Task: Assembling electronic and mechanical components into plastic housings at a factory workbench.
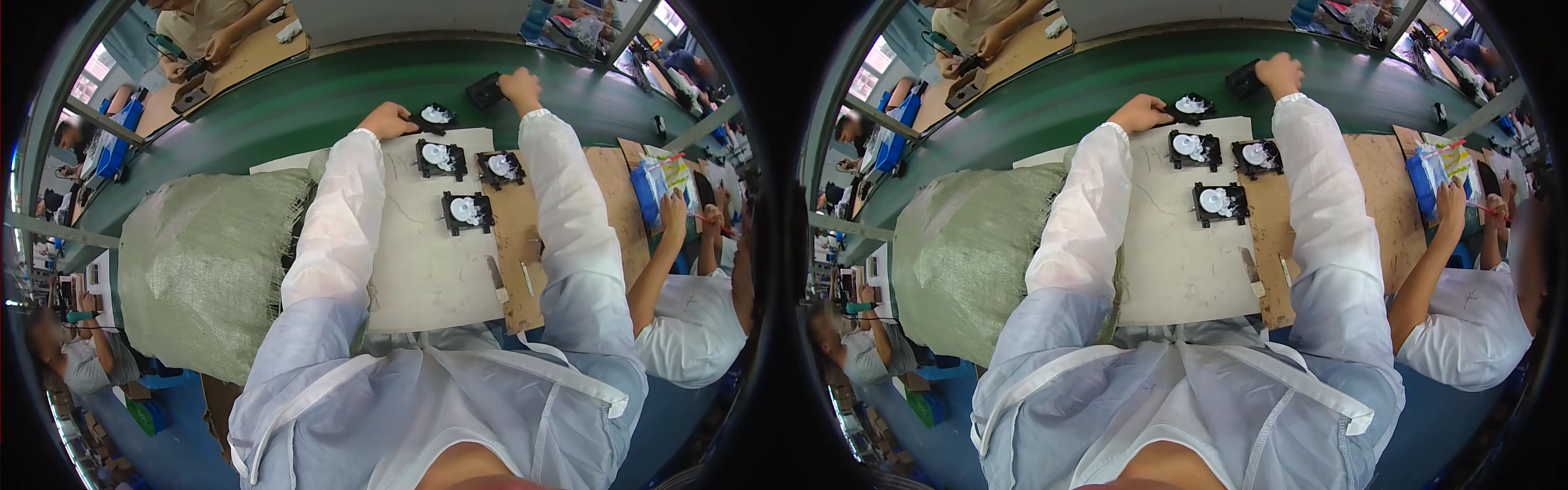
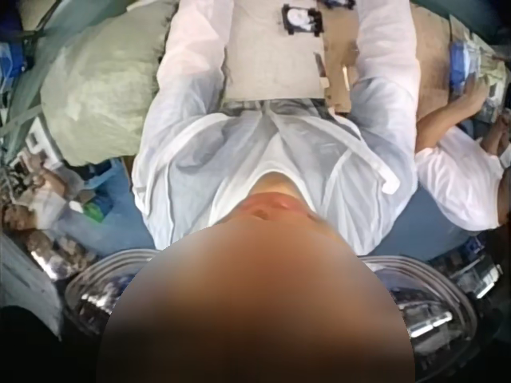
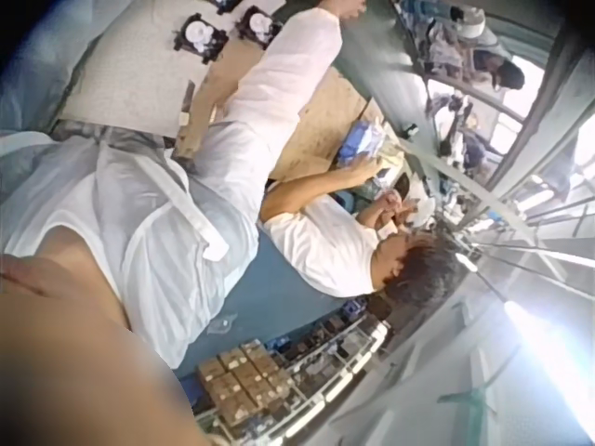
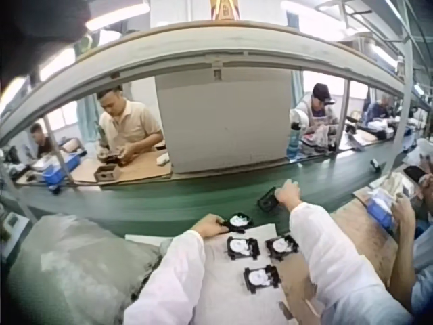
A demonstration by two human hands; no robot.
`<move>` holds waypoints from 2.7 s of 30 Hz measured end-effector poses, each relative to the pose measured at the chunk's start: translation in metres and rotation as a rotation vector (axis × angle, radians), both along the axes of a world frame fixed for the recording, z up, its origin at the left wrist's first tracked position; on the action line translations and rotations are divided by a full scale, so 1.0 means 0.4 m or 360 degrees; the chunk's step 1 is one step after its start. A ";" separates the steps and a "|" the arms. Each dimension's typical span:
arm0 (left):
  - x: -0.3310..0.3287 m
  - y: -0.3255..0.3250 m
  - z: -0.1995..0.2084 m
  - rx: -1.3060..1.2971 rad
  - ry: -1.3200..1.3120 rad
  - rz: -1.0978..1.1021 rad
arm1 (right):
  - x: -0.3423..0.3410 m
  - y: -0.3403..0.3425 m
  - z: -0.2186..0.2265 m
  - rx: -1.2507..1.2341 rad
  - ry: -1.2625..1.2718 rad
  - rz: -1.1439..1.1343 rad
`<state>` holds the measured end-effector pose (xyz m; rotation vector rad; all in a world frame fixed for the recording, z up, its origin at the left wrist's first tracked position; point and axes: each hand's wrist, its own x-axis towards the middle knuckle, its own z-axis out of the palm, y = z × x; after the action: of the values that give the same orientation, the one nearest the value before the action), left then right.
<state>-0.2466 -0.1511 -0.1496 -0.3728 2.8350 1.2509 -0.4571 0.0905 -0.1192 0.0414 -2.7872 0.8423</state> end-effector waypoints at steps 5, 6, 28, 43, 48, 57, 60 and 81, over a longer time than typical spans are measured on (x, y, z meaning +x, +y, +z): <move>-0.039 -0.036 -0.019 -0.0073 -0.0183 0.0026 | 0.129 -0.012 0.069 0.0170 -0.0242 0.1049; -0.045 -0.047 -0.030 -0.0054 -0.0186 0.0071 | 0.159 -0.018 0.074 0.0175 -0.0326 0.1221; 0.285 -0.227 0.571 -0.0417 0.1198 0.0150 | 0.693 -0.115 0.254 0.0174 -0.0263 0.2210; 0.600 -0.030 0.697 0.0619 0.2275 0.0558 | 1.029 -0.280 0.046 0.0574 -0.0966 0.2458; 0.609 -0.025 0.664 0.1172 0.2607 0.0589 | 1.005 -0.237 0.037 -0.0250 -0.1367 0.2076; 0.612 -0.012 0.582 0.1292 0.2597 0.0598 | 0.902 -0.131 0.055 -0.1644 -0.1432 0.1655; 0.605 0.057 0.558 0.1147 0.2457 0.0674 | 0.894 -0.088 0.082 -0.2226 -0.1491 0.1605; 0.519 0.300 0.461 0.0643 0.1605 0.0783 | 0.898 -0.021 0.314 -0.2622 -0.0670 0.1446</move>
<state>-0.0390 -0.0311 0.0348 -0.5610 3.1290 2.7031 -0.0979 0.0820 0.0064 0.8880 -1.2930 3.1935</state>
